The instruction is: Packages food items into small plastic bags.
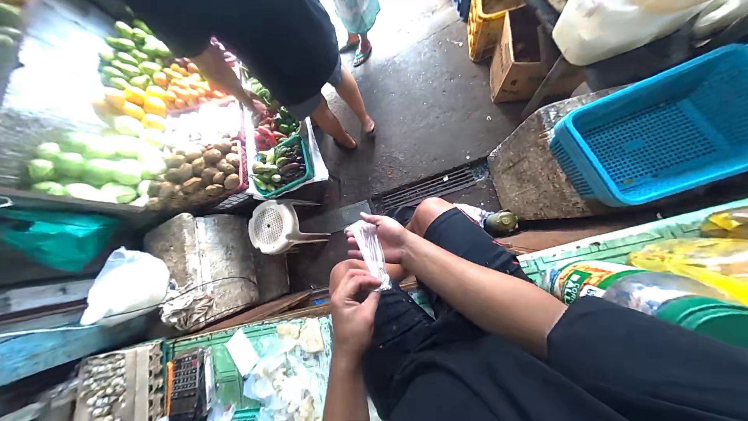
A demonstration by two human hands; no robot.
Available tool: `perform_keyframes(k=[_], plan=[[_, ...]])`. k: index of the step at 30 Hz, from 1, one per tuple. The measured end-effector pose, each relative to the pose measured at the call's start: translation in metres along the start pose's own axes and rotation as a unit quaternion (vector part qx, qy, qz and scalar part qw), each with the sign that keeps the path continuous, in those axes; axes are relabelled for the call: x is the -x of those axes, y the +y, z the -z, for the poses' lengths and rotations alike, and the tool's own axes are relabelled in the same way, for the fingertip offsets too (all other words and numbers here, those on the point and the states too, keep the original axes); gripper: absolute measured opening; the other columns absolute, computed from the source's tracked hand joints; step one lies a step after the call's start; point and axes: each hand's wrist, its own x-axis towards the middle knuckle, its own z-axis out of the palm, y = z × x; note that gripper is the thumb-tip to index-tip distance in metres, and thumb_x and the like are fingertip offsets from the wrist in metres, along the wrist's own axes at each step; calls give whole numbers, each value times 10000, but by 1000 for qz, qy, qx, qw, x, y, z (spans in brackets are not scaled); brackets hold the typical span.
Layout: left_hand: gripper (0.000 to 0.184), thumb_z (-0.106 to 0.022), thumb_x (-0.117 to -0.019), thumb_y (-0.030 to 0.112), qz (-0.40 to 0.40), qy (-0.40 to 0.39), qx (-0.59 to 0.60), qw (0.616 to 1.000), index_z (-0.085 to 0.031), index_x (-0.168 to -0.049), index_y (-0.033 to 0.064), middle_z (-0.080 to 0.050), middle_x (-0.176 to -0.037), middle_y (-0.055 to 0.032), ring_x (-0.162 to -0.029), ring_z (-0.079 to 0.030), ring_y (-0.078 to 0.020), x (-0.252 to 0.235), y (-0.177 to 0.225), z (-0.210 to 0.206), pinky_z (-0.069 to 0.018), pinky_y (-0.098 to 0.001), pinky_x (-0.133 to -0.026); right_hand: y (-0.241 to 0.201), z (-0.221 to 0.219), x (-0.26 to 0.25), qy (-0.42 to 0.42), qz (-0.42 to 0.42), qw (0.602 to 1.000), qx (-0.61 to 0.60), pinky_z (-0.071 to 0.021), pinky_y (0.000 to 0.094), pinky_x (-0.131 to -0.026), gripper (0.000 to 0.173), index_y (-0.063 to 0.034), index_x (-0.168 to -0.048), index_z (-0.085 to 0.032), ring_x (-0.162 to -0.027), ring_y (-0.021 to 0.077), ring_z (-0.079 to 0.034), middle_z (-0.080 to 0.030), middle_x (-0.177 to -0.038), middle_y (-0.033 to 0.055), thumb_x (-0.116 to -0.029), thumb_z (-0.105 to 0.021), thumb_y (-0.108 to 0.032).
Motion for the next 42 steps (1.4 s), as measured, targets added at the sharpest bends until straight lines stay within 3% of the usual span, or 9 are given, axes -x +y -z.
perform_keyframes(k=[3,6,11,16,19,22,24,35,42], plan=[[162,-705,-816,-108,89,116,183,972,-734,-926,7,-716,-945,-83,-822,-692,-158,24,-31,1,-618,-314,-725,0,5,-3,68,18,997,34,-575,368,-698,447,-43,-1014,-643,-607,158,-579,-587,-721,30,-1102,-392,-402],[140,-611,-943,16,175,193,321,910,-712,-970,109,-720,-836,-38,-688,-671,-105,22,-54,31,-587,-268,-629,6,-18,23,4,102,948,301,-594,337,-732,292,1,-1089,-606,-691,148,-650,-639,-790,55,-1111,-398,-202],[135,-606,-935,4,141,167,251,943,-703,-995,77,-733,-848,-28,-703,-686,-103,-25,-42,86,-603,-278,-650,-13,-78,68,-247,136,561,778,-498,432,-740,187,-34,-962,-700,-785,167,-607,-655,-851,72,-1007,-630,-201],[109,-668,-889,-72,83,145,111,980,-700,-988,-40,-727,-861,-89,-733,-694,-158,-74,-12,45,-613,-327,-673,-14,-81,38,16,112,346,931,-518,663,-720,188,-74,-917,-705,-893,384,-682,-694,-883,154,-895,-672,-258],[116,-683,-875,-105,54,180,73,980,-701,-977,-53,-730,-885,-120,-762,-712,-176,-82,-17,2,-629,-336,-731,-19,-60,22,124,134,442,878,-532,600,-747,283,-72,-880,-698,-899,333,-686,-699,-886,133,-937,-638,-343],[124,-705,-844,-78,-4,203,-43,978,-728,-953,-23,-717,-993,-107,-882,-710,-146,-68,-32,-6,-628,-304,-801,-15,-14,11,77,101,795,593,-547,302,-629,259,-46,-931,-672,-702,121,-653,-695,-818,36,-1042,-509,-214],[113,-716,-840,-39,-28,211,-129,969,-752,-938,6,-701,-1048,-109,-960,-697,-130,-49,-43,-9,-616,-278,-841,0,12,7,29,56,924,377,-596,356,-731,306,-7,-1019,-657,-762,175,-691,-716,-879,84,-1073,-437,-212],[107,-733,-842,94,-33,283,-210,935,-780,-910,27,-723,-1059,-115,-1088,-653,-243,-54,-68,-1,-519,-406,-1008,33,-21,-15,-24,111,953,282,-573,362,-842,287,-1,-1238,-652,-919,178,-685,-717,-1053,111,-1078,-478,-164],[882,-518,-944,629,-92,219,-390,889,-472,-1455,-88,-386,-1574,-290,-1500,-331,-401,-113,-49,109,-242,-546,-1250,-89,-124,10,40,224,877,422,-571,355,-768,434,-5,-1174,-628,-824,158,-655,-679,-979,83,-1103,-436,-388]])
